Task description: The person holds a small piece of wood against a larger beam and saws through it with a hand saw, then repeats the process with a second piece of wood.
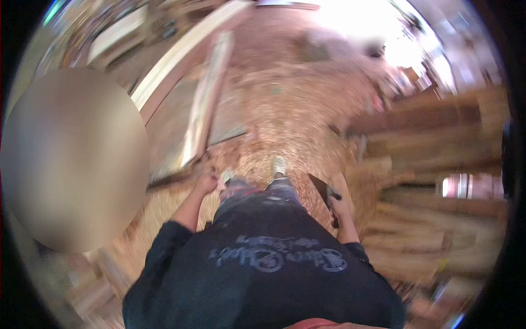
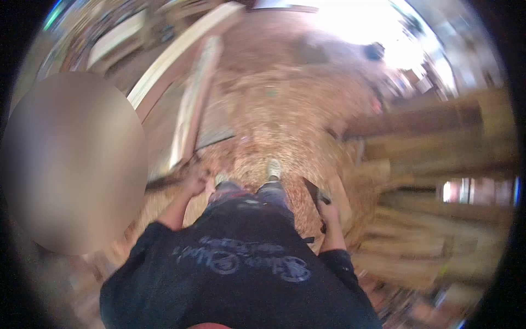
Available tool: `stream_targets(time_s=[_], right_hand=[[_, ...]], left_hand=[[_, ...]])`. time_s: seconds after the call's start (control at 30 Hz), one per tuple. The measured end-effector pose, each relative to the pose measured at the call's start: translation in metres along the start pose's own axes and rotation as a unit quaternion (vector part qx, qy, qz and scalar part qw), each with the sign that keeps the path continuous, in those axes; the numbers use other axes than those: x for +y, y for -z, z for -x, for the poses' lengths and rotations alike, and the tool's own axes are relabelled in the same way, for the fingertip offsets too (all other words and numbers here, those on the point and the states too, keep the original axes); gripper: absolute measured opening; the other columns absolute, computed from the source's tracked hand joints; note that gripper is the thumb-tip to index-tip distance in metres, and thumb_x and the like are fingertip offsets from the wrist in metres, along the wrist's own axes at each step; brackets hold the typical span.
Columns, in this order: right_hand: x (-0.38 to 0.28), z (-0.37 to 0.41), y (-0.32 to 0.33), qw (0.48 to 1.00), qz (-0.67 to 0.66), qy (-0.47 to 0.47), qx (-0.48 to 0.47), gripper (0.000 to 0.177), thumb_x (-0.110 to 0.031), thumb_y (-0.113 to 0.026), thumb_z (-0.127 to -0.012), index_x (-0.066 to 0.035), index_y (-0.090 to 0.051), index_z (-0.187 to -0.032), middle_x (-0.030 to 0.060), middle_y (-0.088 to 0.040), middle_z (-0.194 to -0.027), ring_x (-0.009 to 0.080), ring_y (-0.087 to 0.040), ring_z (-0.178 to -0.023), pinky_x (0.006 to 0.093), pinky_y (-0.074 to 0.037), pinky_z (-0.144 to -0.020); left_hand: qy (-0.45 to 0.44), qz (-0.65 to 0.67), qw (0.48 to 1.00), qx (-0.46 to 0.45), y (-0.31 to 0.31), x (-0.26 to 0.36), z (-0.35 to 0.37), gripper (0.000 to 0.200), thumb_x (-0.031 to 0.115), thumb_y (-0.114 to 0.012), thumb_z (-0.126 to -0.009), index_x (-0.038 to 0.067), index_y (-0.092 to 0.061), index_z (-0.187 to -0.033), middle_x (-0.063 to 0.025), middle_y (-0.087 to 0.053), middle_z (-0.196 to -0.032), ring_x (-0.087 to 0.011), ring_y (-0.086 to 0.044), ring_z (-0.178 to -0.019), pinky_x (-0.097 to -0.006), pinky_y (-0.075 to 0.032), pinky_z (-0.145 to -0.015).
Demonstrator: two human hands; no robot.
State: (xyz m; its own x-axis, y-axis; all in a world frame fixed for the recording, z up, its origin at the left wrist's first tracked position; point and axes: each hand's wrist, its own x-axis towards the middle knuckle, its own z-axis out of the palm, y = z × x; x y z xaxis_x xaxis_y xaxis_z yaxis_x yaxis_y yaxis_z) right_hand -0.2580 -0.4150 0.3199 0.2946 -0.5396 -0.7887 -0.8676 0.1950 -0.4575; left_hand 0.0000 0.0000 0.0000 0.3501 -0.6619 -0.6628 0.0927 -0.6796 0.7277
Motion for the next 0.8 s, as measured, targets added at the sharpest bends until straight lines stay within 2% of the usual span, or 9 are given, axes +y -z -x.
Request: stream_targets(time_s=[0.03, 0.07, 0.1, 0.13, 0.2, 0.27, 0.33, 0.37, 0.8], right_hand=[[-0.008, 0.036, -0.047, 0.978, 0.144, -0.027, 0.15, 0.063, -0.04, -0.08, -0.086, -0.011, -0.062, -0.14, 0.0198, -0.067, -0.132, 0.0294, -0.065, -0.123, 0.0396, -0.05, -0.105], [-0.006, 0.061, -0.095, 0.911, 0.274, -0.088, 0.294, 0.054, -0.041, -0.08, -0.084, -0.004, -0.078, -0.123, 0.0193, -0.08, -0.113, 0.0329, -0.078, -0.106, 0.044, -0.059, -0.094], [-0.007, 0.086, -0.046, 0.897, 0.269, -0.07, 0.345, 0.055, -0.043, -0.08, -0.084, -0.003, -0.078, -0.122, 0.0215, -0.08, -0.111, 0.0342, -0.077, -0.104, 0.0445, -0.059, -0.091], [0.023, 0.058, -0.127, 0.923, 0.23, -0.054, 0.306, 0.057, -0.044, -0.079, -0.083, -0.002, -0.077, -0.12, 0.0237, -0.079, -0.11, 0.0355, -0.077, -0.103, 0.045, -0.059, -0.089], [0.062, 0.013, -0.252, 0.964, 0.105, -0.107, 0.219, 0.056, -0.044, -0.078, -0.083, -0.003, -0.076, -0.121, 0.0274, -0.077, -0.111, 0.039, -0.076, -0.104, 0.0461, -0.059, -0.09], [0.087, -0.02, -0.311, 0.964, 0.078, -0.109, 0.23, 0.052, -0.042, -0.076, -0.084, -0.005, -0.076, -0.122, 0.0282, -0.076, -0.113, 0.0419, -0.075, -0.106, 0.0487, -0.059, -0.092], [0.165, -0.04, -0.34, 0.946, 0.036, -0.14, 0.29, 0.049, -0.038, -0.074, -0.084, -0.006, -0.076, -0.121, 0.0271, -0.077, -0.112, 0.0429, -0.074, -0.106, 0.0502, -0.059, -0.092], [0.2, -0.041, -0.356, 0.936, 0.019, -0.158, 0.313, 0.048, -0.037, -0.073, -0.085, -0.006, -0.076, -0.121, 0.0265, -0.077, -0.111, 0.0434, -0.074, -0.106, 0.051, -0.059, -0.092], [0.303, 0.1, -0.417, 0.855, -0.171, -0.358, 0.333, 0.047, -0.039, -0.067, -0.093, 0.005, -0.079, -0.105, 0.0307, -0.076, -0.106, 0.0473, -0.075, -0.102, 0.0545, -0.059, -0.088]], left_hand=[[-0.053, 0.1, 0.987, 0.113, -0.008, -0.034, -0.017, 0.036, 0.005, -0.073, -0.077, 0.005, -0.075, -0.113, -0.0213, -0.075, -0.101, -0.0424, -0.072, -0.104, -0.0508, -0.055, -0.095], [-0.173, 0.071, 0.978, 0.087, -0.01, -0.017, -0.042, 0.035, 0.003, -0.074, -0.075, 0.004, -0.072, -0.109, -0.0181, -0.073, -0.093, -0.0404, -0.07, -0.093, -0.0508, -0.055, -0.084], [-0.292, 0.05, 0.953, 0.06, -0.012, 0.004, -0.068, 0.034, 0.0, -0.075, -0.072, 0.003, -0.07, -0.106, -0.0149, -0.07, -0.086, -0.0384, -0.069, -0.083, -0.0507, -0.054, -0.074], [-0.212, -0.052, 0.974, 0.064, 0.096, -0.008, -0.005, 0.029, 0.0, -0.075, -0.075, 0.004, -0.074, -0.104, -0.0164, -0.072, -0.085, -0.0376, -0.068, -0.077, -0.0478, -0.053, -0.071], [-0.12, -0.295, 0.947, -0.038, 0.224, -0.101, -0.014, 0.026, 0.025, -0.077, -0.087, 0.009, -0.082, -0.107, -0.0229, -0.078, -0.1, -0.041, -0.077, -0.09, -0.0519, -0.058, -0.079], [-0.126, -0.361, 0.922, -0.058, 0.269, -0.066, -0.045, 0.033, 0.037, -0.075, -0.092, 0.006, -0.083, -0.095, -0.0271, -0.076, -0.092, -0.0453, -0.076, -0.089, -0.0525, -0.059, -0.081], [-0.159, -0.382, 0.907, -0.085, 0.269, -0.006, -0.048, 0.038, 0.037, -0.075, -0.092, 0.0, -0.081, -0.091, -0.0241, -0.077, -0.087, -0.0413, -0.077, -0.084, -0.0505, -0.061, -0.08], [-0.131, -0.486, 0.863, -0.049, 0.276, -0.08, -0.117, 0.039, 0.039, -0.077, -0.091, 0.001, -0.082, -0.093, -0.0195, -0.079, -0.088, -0.0323, -0.079, -0.081, -0.0467, -0.061, -0.079], [-0.17, -0.499, 0.845, -0.088, 0.18, 0.063, -0.116, 0.047, 0.037, -0.078, -0.091, -0.005, -0.069, -0.111, -0.0247, -0.074, -0.101, -0.0369, -0.075, -0.088, -0.0486, -0.061, -0.081]])
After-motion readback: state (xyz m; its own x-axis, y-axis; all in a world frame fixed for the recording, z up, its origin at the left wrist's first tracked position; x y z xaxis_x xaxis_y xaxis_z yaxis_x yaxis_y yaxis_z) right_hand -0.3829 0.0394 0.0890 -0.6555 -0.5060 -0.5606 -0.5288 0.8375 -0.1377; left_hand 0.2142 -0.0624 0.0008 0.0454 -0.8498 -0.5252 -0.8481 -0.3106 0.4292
